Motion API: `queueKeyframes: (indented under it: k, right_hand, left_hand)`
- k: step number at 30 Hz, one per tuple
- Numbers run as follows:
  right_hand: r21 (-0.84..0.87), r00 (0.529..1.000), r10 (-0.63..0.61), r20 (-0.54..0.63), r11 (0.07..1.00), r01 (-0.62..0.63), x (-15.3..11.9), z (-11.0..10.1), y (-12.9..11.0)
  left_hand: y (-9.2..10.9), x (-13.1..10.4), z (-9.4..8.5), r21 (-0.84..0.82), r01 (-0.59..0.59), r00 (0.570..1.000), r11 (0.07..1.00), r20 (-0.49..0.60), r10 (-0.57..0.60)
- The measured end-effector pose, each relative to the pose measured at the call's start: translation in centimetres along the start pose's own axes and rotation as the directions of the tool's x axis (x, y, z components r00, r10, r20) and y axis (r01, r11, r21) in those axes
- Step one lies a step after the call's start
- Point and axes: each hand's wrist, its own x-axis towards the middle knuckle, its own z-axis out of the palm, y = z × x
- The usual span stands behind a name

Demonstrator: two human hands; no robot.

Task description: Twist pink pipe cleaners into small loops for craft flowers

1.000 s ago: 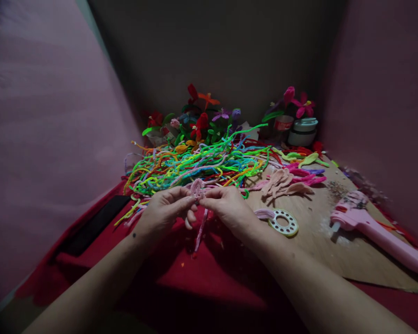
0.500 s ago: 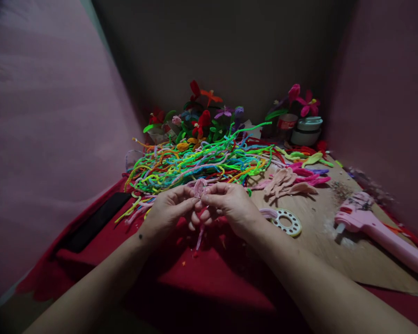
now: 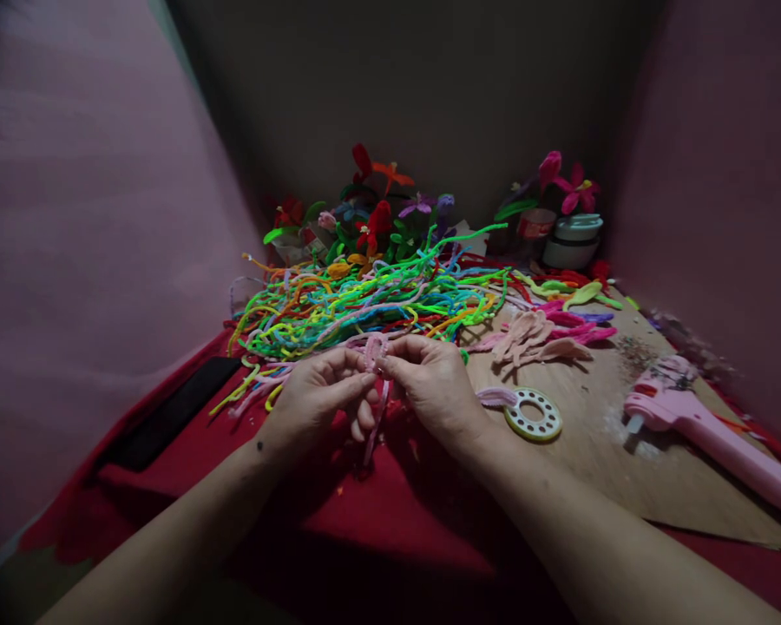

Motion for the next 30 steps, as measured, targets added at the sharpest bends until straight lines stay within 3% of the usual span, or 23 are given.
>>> queueKeyframes:
  k: [9,13,19,25,30]
  right_hand:
    - [-0.060,0.998,0.042,0.053,0.997,-0.039,-0.28,0.00,0.10]
    - [-0.032,0.989,0.076,0.128,0.997,-0.073,-0.20,-0.17,0.44]
    - [-0.065,0.989,0.025,0.147,0.998,-0.016,-0.16,-0.24,0.15]
    - [-0.207,0.994,-0.005,0.107,0.978,0.027,-0.09,-0.19,0.14]
    - [-0.173,0.985,0.016,0.173,0.985,0.014,0.09,-0.34,0.25]
  left_hand:
    - [-0.18,0.02,-0.06,-0.073,-0.052,0.999,0.996,0.007,0.052]
    - [-0.20,0.06,-0.06,-0.085,-0.061,0.998,0.994,-0.015,0.060]
    - [-0.48,0.08,-0.06,-0.091,-0.087,0.995,0.992,-0.066,0.081]
    - [-0.16,0.08,0.21,-0.094,-0.056,0.995,0.994,-0.083,0.048]
    - [-0.25,0.17,0.06,-0.090,0.010,0.999,0.996,-0.047,-0.014]
